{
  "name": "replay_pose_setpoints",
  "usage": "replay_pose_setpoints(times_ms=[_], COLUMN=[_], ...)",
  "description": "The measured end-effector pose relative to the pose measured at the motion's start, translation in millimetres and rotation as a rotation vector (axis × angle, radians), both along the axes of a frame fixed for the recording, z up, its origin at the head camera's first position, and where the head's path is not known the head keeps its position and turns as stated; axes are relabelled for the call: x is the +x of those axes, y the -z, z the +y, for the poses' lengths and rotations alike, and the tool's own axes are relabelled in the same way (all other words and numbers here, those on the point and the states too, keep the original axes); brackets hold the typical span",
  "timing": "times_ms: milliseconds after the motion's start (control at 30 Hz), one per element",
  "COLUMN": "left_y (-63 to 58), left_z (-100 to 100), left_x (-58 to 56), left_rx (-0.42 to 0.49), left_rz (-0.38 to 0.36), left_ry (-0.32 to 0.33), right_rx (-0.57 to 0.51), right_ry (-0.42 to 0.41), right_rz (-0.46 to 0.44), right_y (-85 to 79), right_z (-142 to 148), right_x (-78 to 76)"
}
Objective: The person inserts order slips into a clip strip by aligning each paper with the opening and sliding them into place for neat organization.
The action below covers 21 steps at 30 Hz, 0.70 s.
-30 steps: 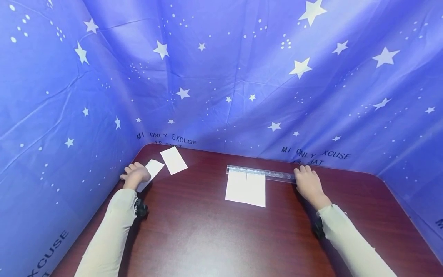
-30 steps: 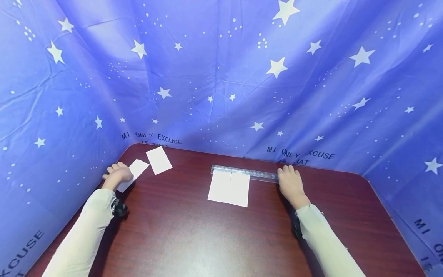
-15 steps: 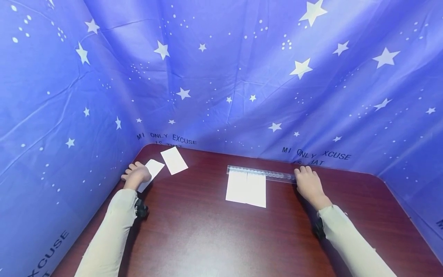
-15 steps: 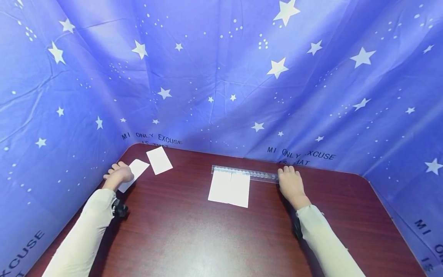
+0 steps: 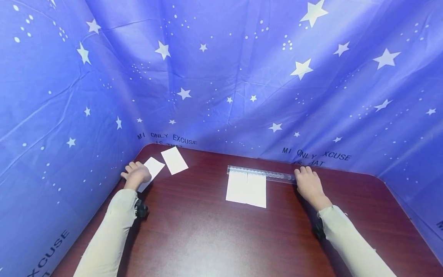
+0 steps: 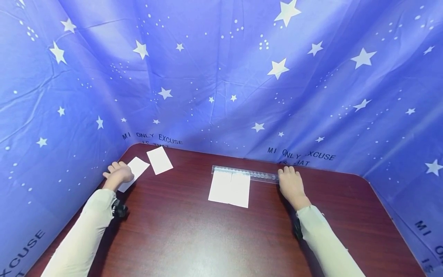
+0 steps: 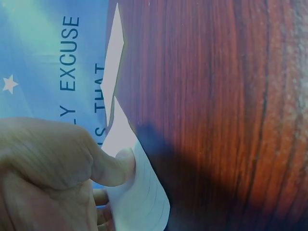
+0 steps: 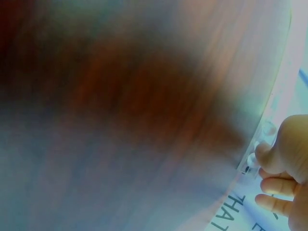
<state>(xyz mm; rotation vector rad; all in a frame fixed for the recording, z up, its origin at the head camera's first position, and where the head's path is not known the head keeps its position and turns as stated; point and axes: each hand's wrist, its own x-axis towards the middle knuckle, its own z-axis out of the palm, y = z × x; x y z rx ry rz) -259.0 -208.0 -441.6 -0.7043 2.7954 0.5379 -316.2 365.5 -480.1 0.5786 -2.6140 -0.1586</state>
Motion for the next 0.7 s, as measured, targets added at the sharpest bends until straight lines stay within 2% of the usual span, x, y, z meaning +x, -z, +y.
replay_pose_setpoints(times_ms=[233,567,700], left_y=[0.6,2.3,3.3], left_z=[2.0,1.7,-0.4], left_x=[3.8,6.3,9.5], left_rx=[0.005,-0.072,-0.093], left_rz=[0.037,0.022,0.043], left_ry=[0.019,0.041,0.055], right_rx=[-0.001,-0.012,-0.015], right_ry=[0.001,0.007,0.011], right_rz=[0.003,0.000,-0.011], right_y=[0.0,1.2,1.3], right_z=[0.2,1.3,1.8], right_x=[-0.3,-1.2,-1.6])
